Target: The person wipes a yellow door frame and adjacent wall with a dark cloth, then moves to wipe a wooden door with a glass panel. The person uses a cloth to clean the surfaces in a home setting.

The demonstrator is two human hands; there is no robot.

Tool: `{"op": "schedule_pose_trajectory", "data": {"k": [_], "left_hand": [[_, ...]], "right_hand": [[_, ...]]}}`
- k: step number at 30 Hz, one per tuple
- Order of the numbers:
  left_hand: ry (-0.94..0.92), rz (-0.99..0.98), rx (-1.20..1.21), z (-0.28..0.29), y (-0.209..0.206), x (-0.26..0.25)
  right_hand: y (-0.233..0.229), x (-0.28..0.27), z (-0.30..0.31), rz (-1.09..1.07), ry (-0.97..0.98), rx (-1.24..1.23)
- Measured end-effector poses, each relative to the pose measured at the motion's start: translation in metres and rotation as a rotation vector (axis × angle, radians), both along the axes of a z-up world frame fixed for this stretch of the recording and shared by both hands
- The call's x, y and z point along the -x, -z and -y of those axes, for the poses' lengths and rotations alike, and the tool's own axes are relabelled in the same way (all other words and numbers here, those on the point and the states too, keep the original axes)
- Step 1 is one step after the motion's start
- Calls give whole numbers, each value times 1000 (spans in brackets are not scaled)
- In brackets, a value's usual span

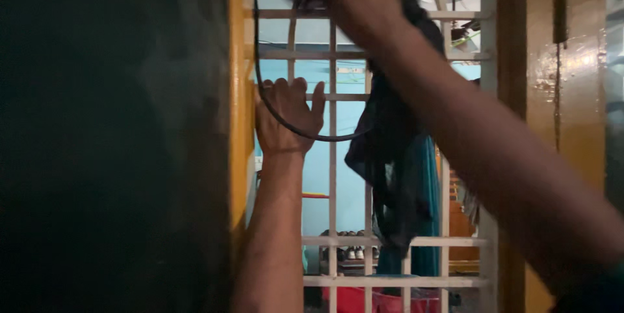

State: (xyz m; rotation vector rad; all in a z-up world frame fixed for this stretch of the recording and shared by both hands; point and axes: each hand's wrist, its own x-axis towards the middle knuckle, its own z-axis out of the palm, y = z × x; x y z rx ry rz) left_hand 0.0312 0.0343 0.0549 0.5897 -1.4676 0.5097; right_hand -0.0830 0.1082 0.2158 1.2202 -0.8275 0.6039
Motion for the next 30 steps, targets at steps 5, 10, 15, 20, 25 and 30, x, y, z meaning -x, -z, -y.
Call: {"op": "schedule_pose_trajectory", "data": {"k": [5, 10, 15, 20, 25, 30], "left_hand": [[61, 27, -101, 2, -2, -1], [91, 12, -35, 12, 2, 1], [73, -5, 62, 17, 1, 3], [49, -39, 177, 16, 7, 4], [65, -87, 293, 19, 7, 6], [38, -69, 216, 21, 6, 12]], "right_hand": [[30, -15, 52, -238, 141, 69], [37, 3, 39, -167, 100, -136], [35, 14, -18, 232, 64, -317], [-13, 89, -59, 113, 119, 85], [-61, 178, -59, 226, 236, 216], [-73, 201, -22, 248, 5, 80]]}}
